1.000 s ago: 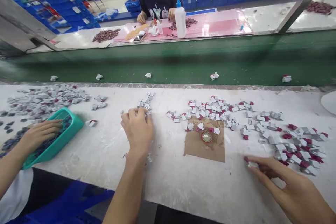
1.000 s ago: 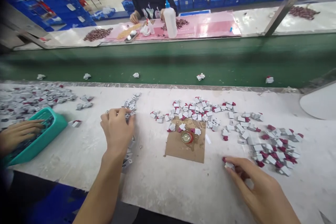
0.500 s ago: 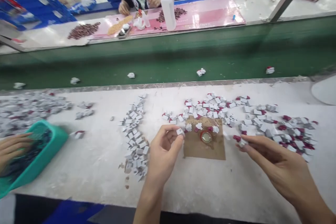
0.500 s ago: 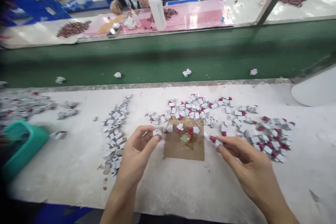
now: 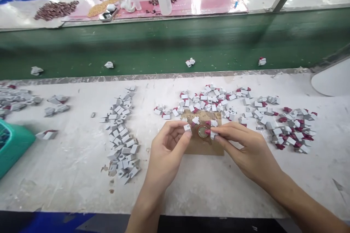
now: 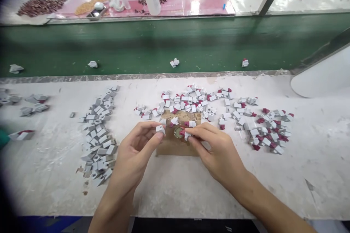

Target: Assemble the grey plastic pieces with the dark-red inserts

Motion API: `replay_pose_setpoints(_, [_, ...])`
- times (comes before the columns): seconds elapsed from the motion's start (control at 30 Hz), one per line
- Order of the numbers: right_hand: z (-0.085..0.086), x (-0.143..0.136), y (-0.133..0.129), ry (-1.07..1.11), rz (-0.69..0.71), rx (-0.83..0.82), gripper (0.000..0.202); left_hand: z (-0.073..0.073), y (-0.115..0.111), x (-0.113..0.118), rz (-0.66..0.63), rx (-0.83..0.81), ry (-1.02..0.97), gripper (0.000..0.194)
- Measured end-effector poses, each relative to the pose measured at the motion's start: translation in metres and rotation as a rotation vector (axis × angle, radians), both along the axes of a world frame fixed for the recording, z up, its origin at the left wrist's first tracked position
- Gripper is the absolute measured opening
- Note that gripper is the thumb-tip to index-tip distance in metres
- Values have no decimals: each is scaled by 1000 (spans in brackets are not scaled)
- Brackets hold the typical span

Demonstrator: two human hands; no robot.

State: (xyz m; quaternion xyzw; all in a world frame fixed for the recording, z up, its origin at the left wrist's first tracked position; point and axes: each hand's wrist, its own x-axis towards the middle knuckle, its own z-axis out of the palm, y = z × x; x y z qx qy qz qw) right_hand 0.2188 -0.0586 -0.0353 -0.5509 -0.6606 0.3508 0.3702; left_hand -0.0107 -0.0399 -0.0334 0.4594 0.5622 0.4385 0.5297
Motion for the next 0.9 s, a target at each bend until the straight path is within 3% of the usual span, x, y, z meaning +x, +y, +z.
replay_pose_setpoints(0.2, [5, -1, -1, 76, -27, 29, 23, -1, -4, 5, -28, 29, -47, 11])
replay_pose_setpoints(0.33, [16, 4, 2, 348, -119, -109, 16, 5, -2, 11, -88, 9, -102, 15])
replay_pose_setpoints(0.53, [17, 6, 9, 655, -46, -266, 17, 19, 5, 23, -180, -12, -215, 14])
replay_pose_setpoints(0.9, [21, 2, 9, 602, -32, -202, 14, 16, 4, 24, -231, 43, -166, 12])
